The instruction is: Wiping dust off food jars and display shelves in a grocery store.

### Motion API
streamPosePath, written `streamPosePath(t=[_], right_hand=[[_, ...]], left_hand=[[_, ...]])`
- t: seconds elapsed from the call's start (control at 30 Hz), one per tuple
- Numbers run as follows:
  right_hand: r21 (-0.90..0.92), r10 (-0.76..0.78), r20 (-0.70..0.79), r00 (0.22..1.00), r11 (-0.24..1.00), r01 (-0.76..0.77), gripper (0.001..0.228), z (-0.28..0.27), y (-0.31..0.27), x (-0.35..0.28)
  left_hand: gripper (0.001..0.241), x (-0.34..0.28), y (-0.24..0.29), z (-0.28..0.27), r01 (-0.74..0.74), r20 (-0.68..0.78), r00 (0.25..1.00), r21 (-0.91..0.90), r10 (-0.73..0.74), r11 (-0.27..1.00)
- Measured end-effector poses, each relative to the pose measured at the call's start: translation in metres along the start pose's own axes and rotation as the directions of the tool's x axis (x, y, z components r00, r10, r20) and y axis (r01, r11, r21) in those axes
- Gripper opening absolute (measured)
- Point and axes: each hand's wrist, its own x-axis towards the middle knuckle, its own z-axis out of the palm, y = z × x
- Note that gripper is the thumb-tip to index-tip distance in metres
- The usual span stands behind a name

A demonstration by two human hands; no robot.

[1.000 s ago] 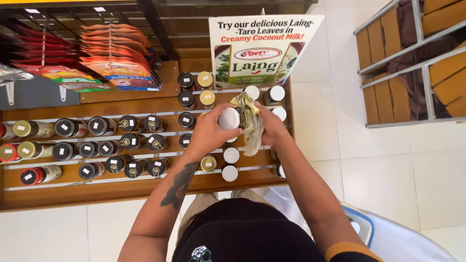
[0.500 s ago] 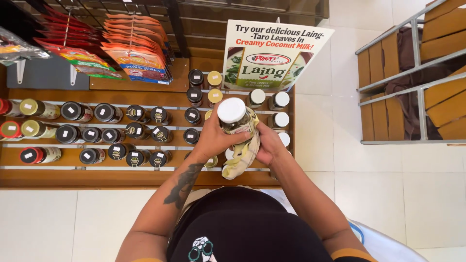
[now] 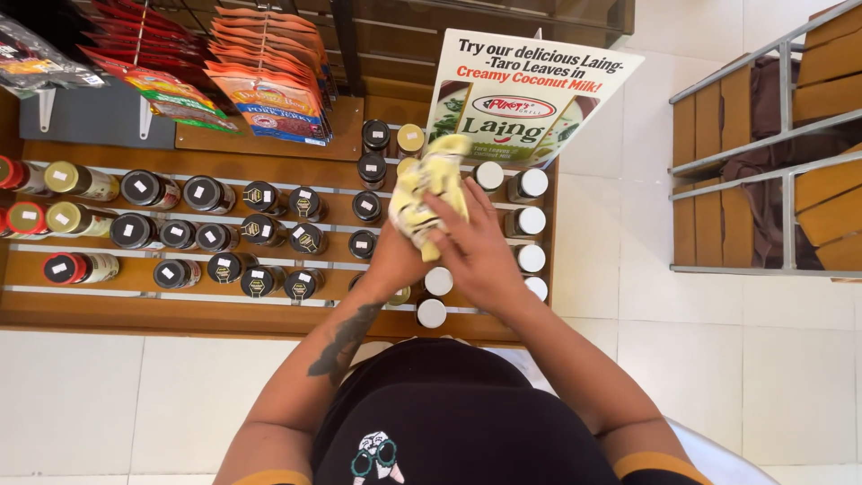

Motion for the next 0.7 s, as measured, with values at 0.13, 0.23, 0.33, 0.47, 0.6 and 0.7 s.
streamPosePath(t=[0.13, 0.23, 0.33, 0.47, 0.6, 0.7], right_hand=[[-0.343, -0.178, -0.038, 0.983, 0.927, 0.154, 0.041, 0.006, 0.004, 0.025], [-0.086, 0.106, 0.006, 0.994, 0.991, -0.105, 0.036, 0.004, 0.038, 0.042], [0.622, 0.519, 0.291, 0.804, 0.536, -0.571, 0.040, 0.012, 0.090, 0.039], [0.833, 0.472, 0.463, 0.750, 0.056, -0.550, 0.040, 0.028, 0.112, 0.019], [0.805, 0.391, 0.593, 0.704, -0.265, -0.531, 0.042, 0.036, 0.110, 0.000], [0.795, 0.364, 0.605, 0.708, -0.217, -0.567, 0.041, 0.026, 0.096, -0.004]], left_hand=[[0.059, -0.003, 0.014, -0.001, 0.220, 0.097, 0.971, -0.019, -0.217, 0.975], [0.078, 0.002, 0.044, -0.017, 0.075, 0.023, 0.997, -0.041, -0.074, 0.996], [0.079, 0.003, 0.062, -0.023, 0.210, 0.064, 0.977, -0.197, -0.201, 0.958], [0.082, 0.007, 0.073, -0.028, 0.093, -0.061, 0.991, -0.314, -0.117, 0.945], [0.083, 0.019, 0.084, -0.043, 0.083, -0.061, 0.993, -0.200, -0.097, 0.976], [0.078, 0.021, 0.078, -0.043, 0.175, 0.001, 0.981, -0.433, -0.193, 0.884]])
